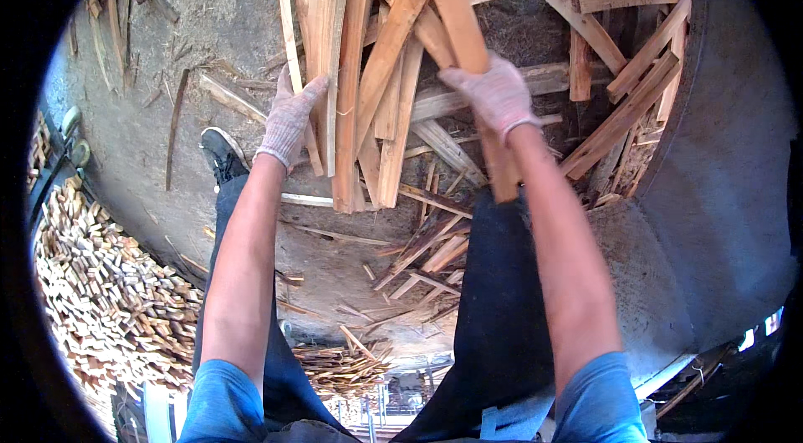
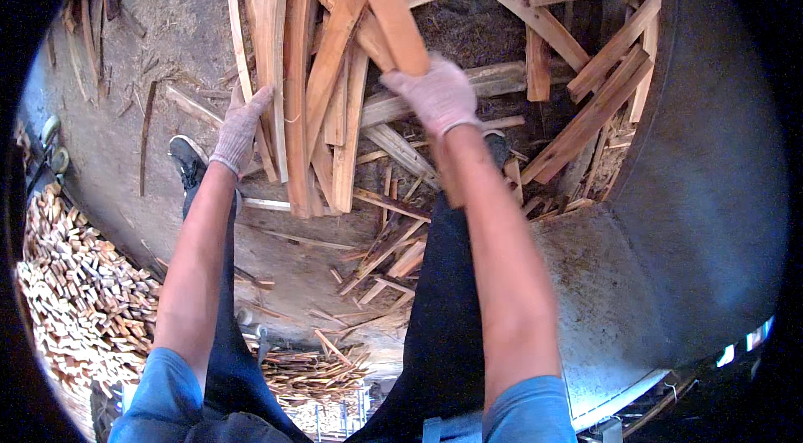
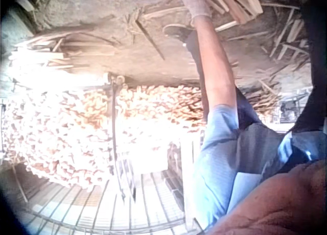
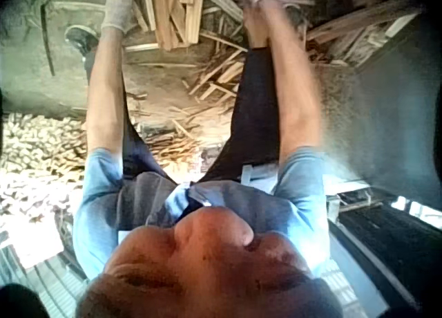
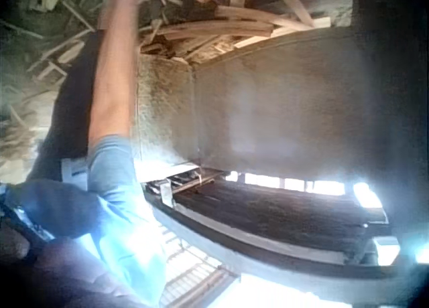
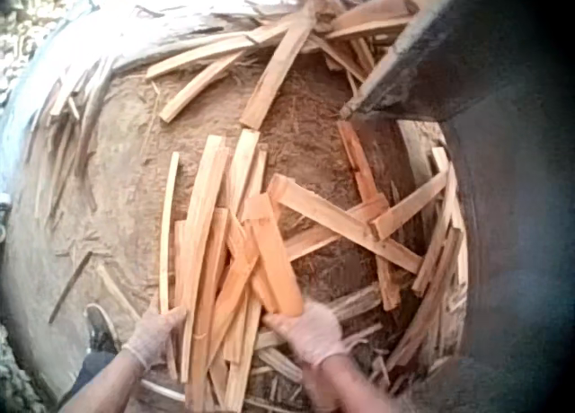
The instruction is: The person repeatedly picks up small wooden planks from a pile on the floor, gathers them into bundles, and stacks them onto a growing pile. The person wears gloves and moves between the floor and the stack throughout the clip.
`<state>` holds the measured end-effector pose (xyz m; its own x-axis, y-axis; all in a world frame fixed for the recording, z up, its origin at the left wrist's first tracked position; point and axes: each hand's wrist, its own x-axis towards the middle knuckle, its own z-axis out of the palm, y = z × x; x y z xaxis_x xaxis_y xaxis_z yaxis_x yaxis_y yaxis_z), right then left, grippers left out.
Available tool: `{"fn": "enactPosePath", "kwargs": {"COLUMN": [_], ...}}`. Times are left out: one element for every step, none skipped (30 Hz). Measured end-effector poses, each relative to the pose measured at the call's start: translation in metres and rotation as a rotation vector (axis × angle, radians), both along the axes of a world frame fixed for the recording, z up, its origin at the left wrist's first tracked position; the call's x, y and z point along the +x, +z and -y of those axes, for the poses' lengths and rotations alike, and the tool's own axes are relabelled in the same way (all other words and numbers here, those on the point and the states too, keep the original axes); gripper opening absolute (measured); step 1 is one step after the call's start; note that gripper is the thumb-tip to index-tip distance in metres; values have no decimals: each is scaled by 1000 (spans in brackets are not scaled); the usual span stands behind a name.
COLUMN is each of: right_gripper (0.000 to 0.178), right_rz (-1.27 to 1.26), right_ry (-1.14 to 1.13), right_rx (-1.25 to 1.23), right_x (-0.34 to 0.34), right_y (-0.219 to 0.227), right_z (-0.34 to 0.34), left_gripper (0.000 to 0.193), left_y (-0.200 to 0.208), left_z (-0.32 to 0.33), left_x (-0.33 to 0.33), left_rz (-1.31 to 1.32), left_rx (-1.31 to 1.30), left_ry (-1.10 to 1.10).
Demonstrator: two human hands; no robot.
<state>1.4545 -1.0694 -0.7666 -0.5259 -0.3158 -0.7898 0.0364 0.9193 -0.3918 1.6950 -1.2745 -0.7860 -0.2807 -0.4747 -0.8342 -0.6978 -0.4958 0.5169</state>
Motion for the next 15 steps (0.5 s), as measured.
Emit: {"fn": "enactPosePath", "kwargs": {"right_gripper": [58,64,71,74,67,68,73,69,65,59,54,49,50,42,47], "right_rz": [129,144,-22,45,-1,-22,87,104,121,26,-64,-157,-226,-666,-702], "right_ry": [-126,-47,49,119,278,208,286,309,326,363,415,469,698,697,780], "right_rx": [6,81,-6,-37,-19,15,66,21,-11,-57,-112,-168,-32,-295,-145], "right_x": [20,33,59,90,118,137,140,144,147,143,131,112,79,51,19], "right_y": [12,28,11,14,30,25,39,38,35,30,25,21,37,8,4], "right_z": [16,33,28,52,89,98,117,117,115,109,102,92,107,73,76], "left_gripper": [80,79,81,80,79,77,77,76,76,77,76,75,73,72,73], "left_y": [-2,-2,5,-7,-21,-10,-8,-10,-7,-5,-6,-9,-11,-10,-2], "left_z": [-1,-4,-12,-14,-16,-25,-22,-14,-9,-3,-3,-6,-11,-13,-17], "left_x": [4,7,-8,15,41,32,50,69,73,76,85,92,106,93,88], "left_rz": [-1,0,-70,-68,-64,-84,-64,-53,-42,79,49,15,2,-13,17], "left_rx": [29,48,120,56,-8,423,478,537,609,568,483,399,308,260,247], "left_ry": [50,-10,-30,-63,-91,362,383,394,401,224,189,157,145,108,142]}}
